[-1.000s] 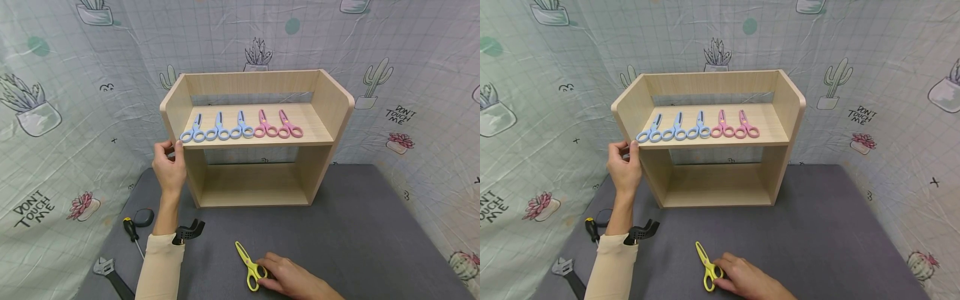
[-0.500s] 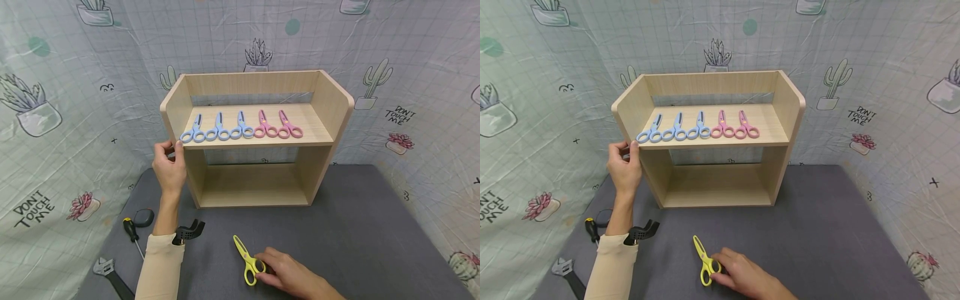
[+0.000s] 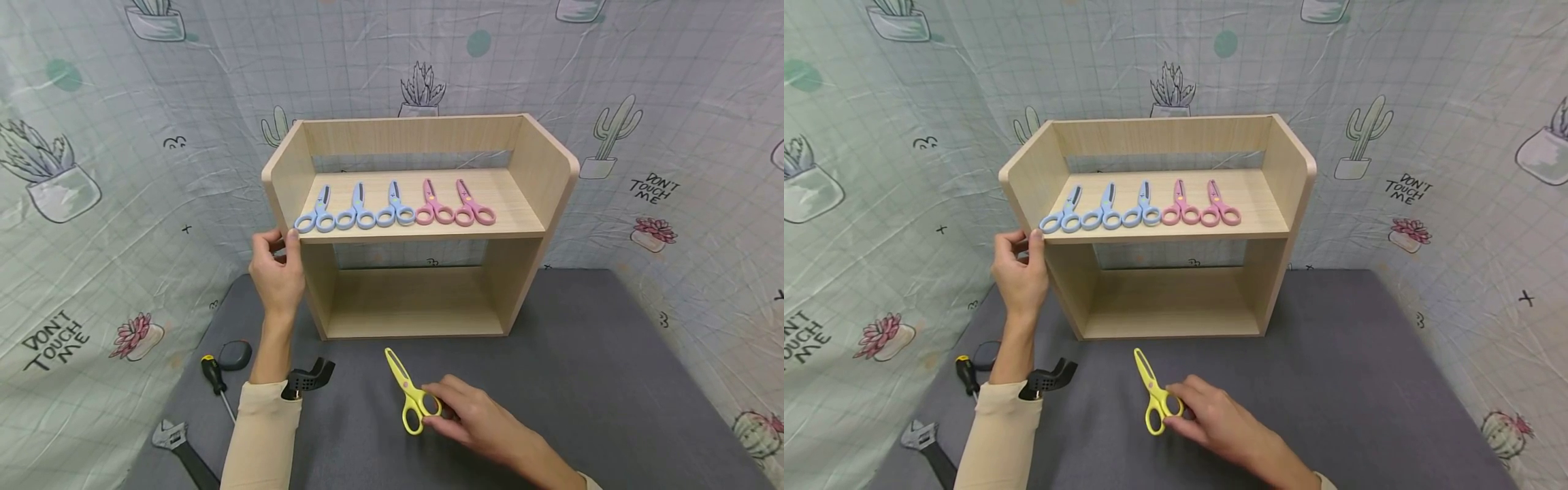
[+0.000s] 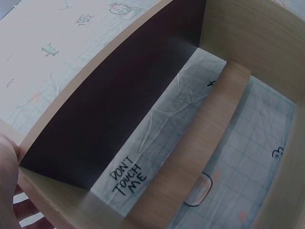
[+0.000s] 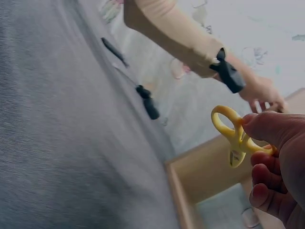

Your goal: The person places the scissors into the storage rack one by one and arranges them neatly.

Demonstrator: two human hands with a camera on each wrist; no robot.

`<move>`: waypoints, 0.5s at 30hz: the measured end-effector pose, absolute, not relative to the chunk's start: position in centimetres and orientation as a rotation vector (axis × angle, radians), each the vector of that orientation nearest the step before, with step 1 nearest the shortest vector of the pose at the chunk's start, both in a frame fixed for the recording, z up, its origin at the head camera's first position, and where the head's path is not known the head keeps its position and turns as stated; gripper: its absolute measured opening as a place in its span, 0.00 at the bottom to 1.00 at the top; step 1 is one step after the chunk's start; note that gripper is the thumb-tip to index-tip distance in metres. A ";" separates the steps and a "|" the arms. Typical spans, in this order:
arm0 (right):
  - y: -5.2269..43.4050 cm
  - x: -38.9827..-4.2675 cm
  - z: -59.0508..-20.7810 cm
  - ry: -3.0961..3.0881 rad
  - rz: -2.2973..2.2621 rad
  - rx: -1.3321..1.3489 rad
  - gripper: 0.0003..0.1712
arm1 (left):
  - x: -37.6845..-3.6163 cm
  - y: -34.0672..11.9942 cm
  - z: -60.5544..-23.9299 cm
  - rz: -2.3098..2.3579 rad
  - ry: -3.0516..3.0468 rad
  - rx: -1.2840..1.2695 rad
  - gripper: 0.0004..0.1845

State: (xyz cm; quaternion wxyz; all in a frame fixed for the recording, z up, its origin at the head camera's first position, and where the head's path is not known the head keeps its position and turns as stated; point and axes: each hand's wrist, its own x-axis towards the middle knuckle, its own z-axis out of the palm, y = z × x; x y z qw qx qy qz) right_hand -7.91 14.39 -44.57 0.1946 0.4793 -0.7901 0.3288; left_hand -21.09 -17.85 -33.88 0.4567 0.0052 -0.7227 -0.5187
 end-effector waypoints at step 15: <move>15.3 -9.3 -40.5 -2.102 0.943 1.293 0.21 | -21.1 -17.9 -33.9 -1.290 -1.764 -0.003 0.19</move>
